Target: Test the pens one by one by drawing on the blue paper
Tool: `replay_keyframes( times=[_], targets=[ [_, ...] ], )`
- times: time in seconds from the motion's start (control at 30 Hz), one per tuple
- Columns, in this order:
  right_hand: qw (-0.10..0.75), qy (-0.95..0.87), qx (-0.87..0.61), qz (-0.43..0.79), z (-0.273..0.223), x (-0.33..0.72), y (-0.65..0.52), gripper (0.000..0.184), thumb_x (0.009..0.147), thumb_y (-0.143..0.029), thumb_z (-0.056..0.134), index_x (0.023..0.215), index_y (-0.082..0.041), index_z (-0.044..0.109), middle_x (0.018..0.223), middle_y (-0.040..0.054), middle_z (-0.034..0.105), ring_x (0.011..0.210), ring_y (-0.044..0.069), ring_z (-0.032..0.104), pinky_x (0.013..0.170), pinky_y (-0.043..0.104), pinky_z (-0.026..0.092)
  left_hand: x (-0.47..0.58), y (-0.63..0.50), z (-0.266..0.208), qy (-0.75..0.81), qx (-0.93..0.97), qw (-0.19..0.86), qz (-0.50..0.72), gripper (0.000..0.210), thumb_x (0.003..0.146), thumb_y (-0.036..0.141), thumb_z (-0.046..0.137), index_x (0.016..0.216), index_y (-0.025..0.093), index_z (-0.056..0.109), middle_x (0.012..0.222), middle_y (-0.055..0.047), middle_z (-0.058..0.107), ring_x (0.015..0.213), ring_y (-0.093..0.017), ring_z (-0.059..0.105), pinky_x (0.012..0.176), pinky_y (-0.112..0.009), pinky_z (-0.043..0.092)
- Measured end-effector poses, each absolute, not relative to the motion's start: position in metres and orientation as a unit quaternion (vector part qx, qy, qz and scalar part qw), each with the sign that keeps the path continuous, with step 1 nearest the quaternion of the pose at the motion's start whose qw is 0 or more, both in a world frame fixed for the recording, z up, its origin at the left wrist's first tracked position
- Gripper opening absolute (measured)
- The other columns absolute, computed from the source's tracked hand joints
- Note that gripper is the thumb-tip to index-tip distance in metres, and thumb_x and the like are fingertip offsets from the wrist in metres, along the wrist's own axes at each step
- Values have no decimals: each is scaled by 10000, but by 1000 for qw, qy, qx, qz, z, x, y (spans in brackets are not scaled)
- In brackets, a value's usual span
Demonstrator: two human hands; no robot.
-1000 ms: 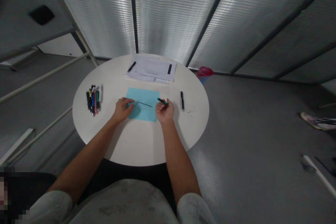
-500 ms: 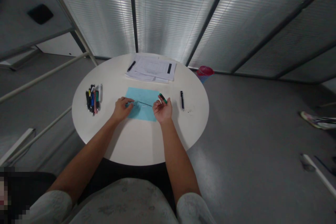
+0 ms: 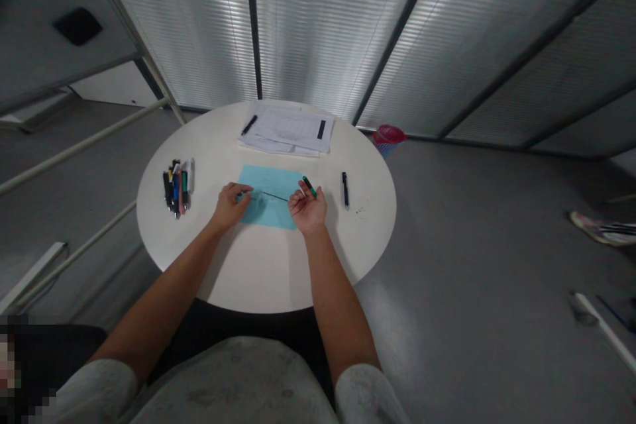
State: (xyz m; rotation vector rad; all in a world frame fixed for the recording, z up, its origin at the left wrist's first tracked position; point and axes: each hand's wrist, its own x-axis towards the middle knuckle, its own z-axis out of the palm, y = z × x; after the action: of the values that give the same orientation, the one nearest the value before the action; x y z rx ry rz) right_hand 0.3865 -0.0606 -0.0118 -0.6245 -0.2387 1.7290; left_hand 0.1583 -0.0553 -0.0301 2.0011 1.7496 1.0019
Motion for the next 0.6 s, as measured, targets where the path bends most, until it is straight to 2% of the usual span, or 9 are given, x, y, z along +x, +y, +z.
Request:
replay_keyframes(
  times=[0.13,0.23,0.33,0.6],
  targets=[
    [589,-99,-282,751,-12,386,-58,315,891,-486,481,809,-198,579,546,-41,473,512,92,491,448,184,460,158,-55,-31,607,687,157,368,260,834,292,516,991,199,702,969,-72,653,884,-200,589,907,-386,454],
    [580,-67,-305,753,-12,383,-55,230,884,-299,533,684,-194,495,482,-67,423,441,62,439,405,145,418,157,-53,-34,603,681,160,383,262,834,291,511,985,192,700,957,-72,652,864,-194,590,901,-380,461],
    [569,-51,-342,746,-11,379,-54,226,865,-170,526,649,-189,463,453,-71,434,407,47,419,380,125,398,156,-52,-36,600,683,158,387,263,830,289,509,980,191,701,949,-76,650,860,-196,590,896,-383,465],
    [556,-50,-352,752,-6,378,-56,157,858,-182,553,704,-175,526,452,-69,471,408,44,447,393,120,433,157,-54,-31,607,685,158,370,263,815,263,515,974,186,710,951,-78,652,868,-201,594,900,-391,463]
  ],
)
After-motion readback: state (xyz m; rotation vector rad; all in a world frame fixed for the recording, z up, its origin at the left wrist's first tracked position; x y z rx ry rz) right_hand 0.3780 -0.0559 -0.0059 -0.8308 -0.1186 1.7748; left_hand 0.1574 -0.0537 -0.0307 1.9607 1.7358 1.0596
